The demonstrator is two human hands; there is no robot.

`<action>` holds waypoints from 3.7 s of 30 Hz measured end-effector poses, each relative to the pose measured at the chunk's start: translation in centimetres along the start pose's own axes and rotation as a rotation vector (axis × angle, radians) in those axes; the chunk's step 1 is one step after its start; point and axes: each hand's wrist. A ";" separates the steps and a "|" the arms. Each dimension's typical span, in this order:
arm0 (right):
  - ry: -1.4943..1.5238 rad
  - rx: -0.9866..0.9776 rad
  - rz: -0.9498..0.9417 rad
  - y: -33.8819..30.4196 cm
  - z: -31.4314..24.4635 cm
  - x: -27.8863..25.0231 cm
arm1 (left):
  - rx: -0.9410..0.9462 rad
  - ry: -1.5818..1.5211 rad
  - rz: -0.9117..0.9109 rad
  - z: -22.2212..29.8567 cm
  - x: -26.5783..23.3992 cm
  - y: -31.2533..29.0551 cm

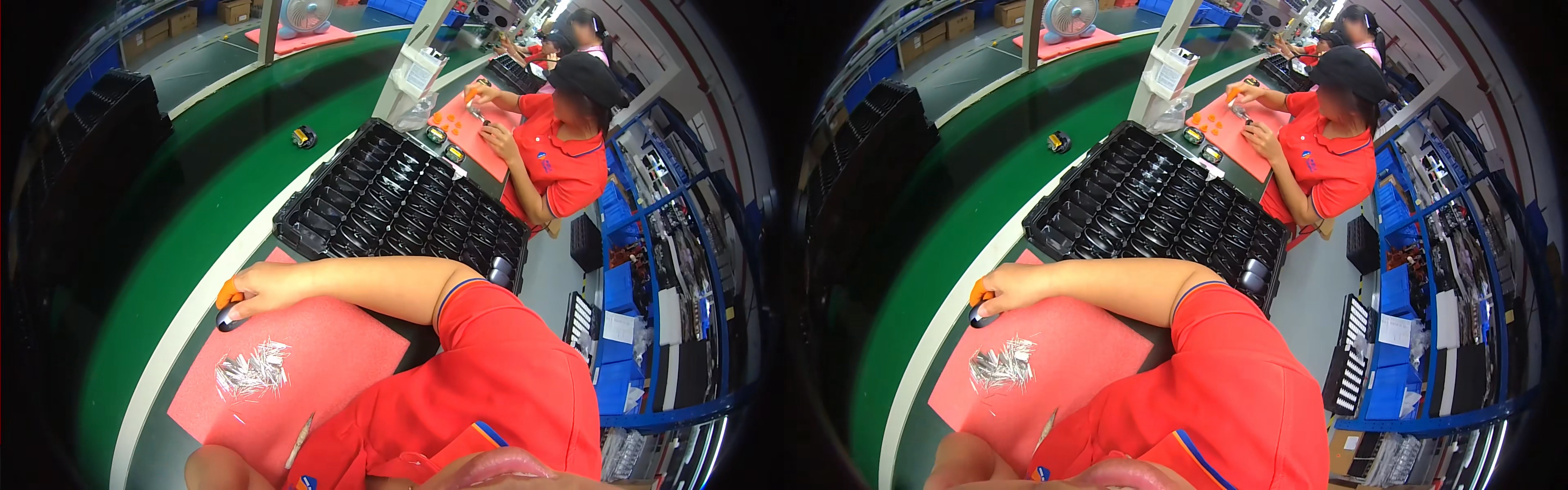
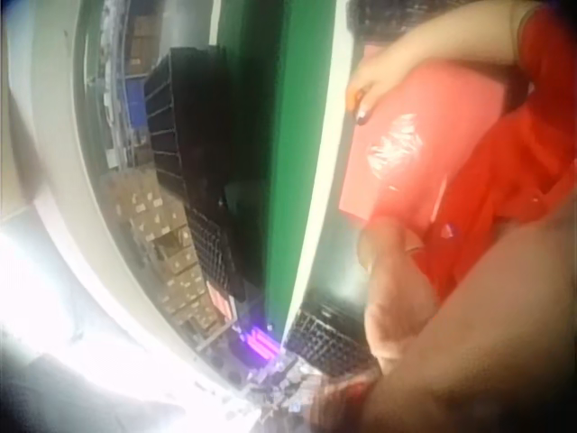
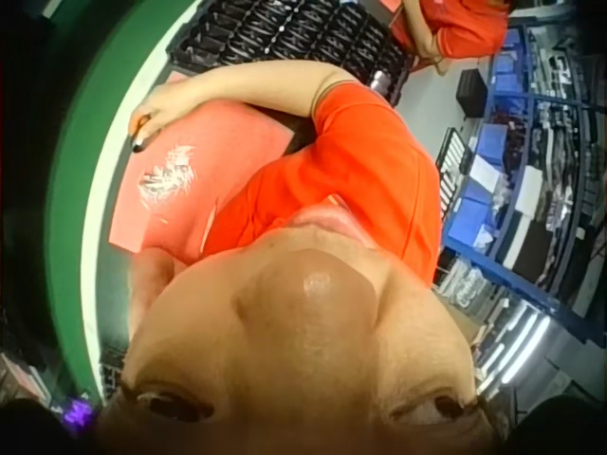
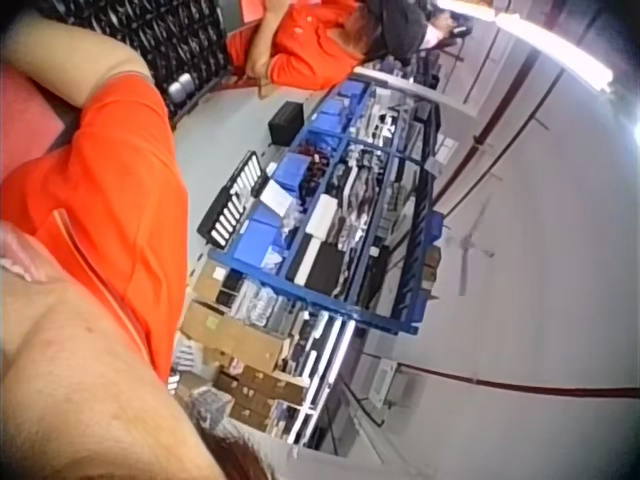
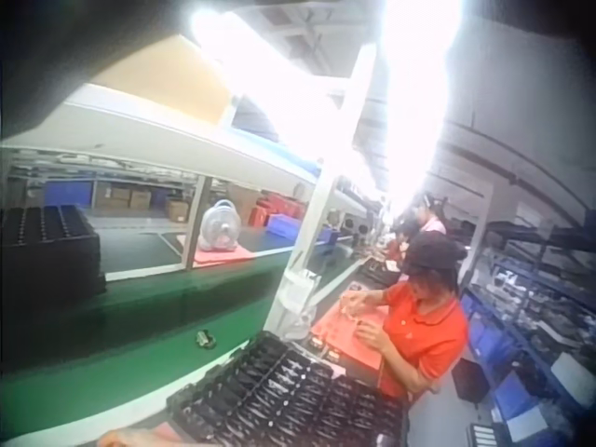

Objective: Assembling small electronic components by placing parts into a housing at an assembly line station.

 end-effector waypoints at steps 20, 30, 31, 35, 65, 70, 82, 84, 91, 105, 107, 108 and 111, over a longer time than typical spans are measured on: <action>-0.020 0.045 -0.036 -0.8 -1.1 -0.1 | -0.986 0.737 0.066 -7.1 -5.8 -13.0; -0.063 0.065 -0.020 -1.2 -1.9 -0.4 | -1.250 0.387 0.328 -8.5 -5.9 -12.7; -0.050 0.073 -0.022 -1.2 -1.9 -0.3 | -1.250 0.390 0.331 -8.4 -6.1 -12.8; -0.043 0.044 -0.001 -1.1 -0.8 0.5 | -1.285 0.351 0.379 -8.2 -6.5 -13.1; -0.055 -0.018 0.013 -0.5 -0.2 0.8 | -1.309 0.295 0.337 -8.5 -7.4 -13.3; -0.082 0.019 -0.016 -0.7 -0.3 0.6 | -1.318 0.303 0.336 -8.5 -7.2 -13.6; -0.041 0.019 0.012 -0.8 -0.8 0.8 | -1.324 0.331 0.335 -8.3 -7.5 -13.8; -0.029 0.019 0.001 -0.7 -0.7 0.8 | -1.310 0.340 0.311 -8.4 -7.6 -13.8; -0.016 0.022 -0.009 -0.6 -0.7 0.9 | -1.306 0.340 0.306 -8.2 -7.7 -13.9; -0.022 0.016 -0.004 -0.3 -0.1 1.2 | -1.333 0.341 0.311 -8.3 -8.0 -14.1; -0.040 -0.002 0.015 -0.2 0.0 1.2 | -1.333 0.343 0.307 -8.3 -7.9 -14.0; -0.031 0.015 -0.001 -0.2 -0.2 1.2 | -1.331 0.349 0.304 -8.3 -7.9 -13.9; -0.034 0.019 -0.004 -0.4 -0.3 1.2 | -1.341 0.355 0.308 -8.3 -8.0 -14.1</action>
Point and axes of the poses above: each hand's wrist, its own y-axis towards the middle knuckle, its own x-axis out of the palm, z = x × y, and after that the axes turned 1 degree about z, right-handed
